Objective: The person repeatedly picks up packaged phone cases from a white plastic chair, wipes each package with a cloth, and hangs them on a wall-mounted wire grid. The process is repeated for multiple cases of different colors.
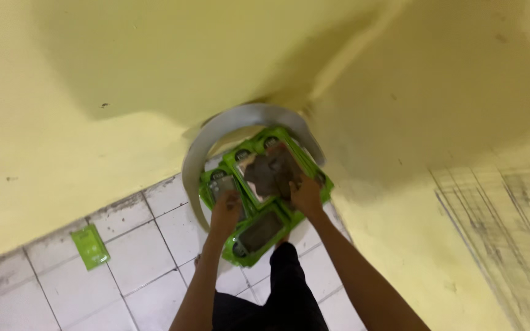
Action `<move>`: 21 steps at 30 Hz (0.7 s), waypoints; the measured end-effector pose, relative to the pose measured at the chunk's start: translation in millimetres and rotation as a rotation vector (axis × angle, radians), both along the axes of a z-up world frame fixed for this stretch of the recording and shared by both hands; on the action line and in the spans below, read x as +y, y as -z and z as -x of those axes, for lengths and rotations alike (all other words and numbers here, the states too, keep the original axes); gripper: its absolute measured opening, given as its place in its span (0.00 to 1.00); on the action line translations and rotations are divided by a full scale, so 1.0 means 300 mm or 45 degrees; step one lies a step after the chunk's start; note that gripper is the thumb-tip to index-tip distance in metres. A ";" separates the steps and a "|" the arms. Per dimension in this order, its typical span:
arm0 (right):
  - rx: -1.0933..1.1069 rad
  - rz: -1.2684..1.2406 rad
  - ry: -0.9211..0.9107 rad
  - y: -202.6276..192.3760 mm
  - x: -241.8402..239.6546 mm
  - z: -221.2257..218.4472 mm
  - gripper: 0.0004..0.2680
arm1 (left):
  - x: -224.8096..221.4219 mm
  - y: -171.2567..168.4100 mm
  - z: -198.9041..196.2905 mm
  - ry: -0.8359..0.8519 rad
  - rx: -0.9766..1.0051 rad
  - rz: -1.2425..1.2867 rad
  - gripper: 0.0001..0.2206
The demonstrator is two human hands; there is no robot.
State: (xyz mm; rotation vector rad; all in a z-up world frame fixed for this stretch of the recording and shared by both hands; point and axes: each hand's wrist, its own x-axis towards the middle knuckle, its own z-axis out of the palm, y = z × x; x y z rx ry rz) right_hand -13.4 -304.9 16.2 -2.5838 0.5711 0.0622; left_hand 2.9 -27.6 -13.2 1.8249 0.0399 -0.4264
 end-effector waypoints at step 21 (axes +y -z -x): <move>0.366 -1.811 0.339 -0.081 -0.373 -0.198 0.13 | -0.459 0.086 -0.021 -0.866 0.341 -0.519 0.26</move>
